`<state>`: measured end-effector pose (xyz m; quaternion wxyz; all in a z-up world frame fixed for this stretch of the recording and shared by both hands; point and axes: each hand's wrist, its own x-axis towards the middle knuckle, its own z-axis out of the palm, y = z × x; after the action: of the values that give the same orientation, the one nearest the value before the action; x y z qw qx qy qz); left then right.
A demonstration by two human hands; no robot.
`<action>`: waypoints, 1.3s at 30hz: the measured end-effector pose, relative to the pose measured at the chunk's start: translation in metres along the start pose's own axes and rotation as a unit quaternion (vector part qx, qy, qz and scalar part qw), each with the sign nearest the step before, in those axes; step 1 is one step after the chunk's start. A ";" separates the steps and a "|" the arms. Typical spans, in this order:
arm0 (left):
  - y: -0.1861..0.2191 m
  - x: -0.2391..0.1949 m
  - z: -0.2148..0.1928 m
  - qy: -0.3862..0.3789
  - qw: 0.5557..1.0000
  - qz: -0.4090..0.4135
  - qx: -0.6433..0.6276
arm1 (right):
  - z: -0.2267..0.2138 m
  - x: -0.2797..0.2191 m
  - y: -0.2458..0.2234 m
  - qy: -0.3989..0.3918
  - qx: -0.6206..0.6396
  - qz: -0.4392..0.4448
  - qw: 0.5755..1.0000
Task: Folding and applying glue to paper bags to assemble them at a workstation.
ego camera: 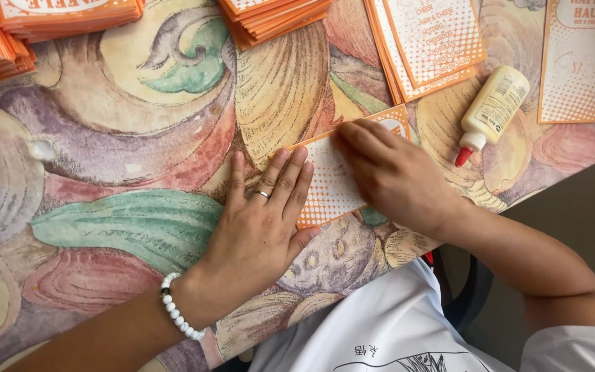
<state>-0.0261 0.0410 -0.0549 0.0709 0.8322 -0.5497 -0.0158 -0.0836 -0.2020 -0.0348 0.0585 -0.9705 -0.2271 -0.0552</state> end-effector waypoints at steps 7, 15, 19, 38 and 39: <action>-0.007 -0.003 -0.013 0.024 0.998 -0.010 -0.057 | -0.008 -0.026 0.036 0.002 -0.060 0.054 0.997; -0.003 0.001 -0.011 0.033 0.999 -0.005 -0.027 | -0.004 -0.011 0.002 0.030 0.029 0.058 0.997; -0.006 0.001 -0.016 0.017 0.999 -0.010 -0.047 | 0.010 -0.006 -0.002 -0.023 -0.027 -0.001 0.999; 0.088 -0.013 -0.016 0.084 0.975 0.045 -0.201 | 0.021 -0.167 -0.092 0.230 0.533 0.454 0.675; 0.091 -0.012 -0.014 0.091 0.970 0.056 -0.220 | 0.027 -0.168 -0.097 0.288 0.534 0.426 0.672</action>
<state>-0.1125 0.0179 -0.0293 0.3026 0.7618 -0.5700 -0.0560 -0.2746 -0.1846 -0.0750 0.6460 -0.7014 0.2484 -0.1702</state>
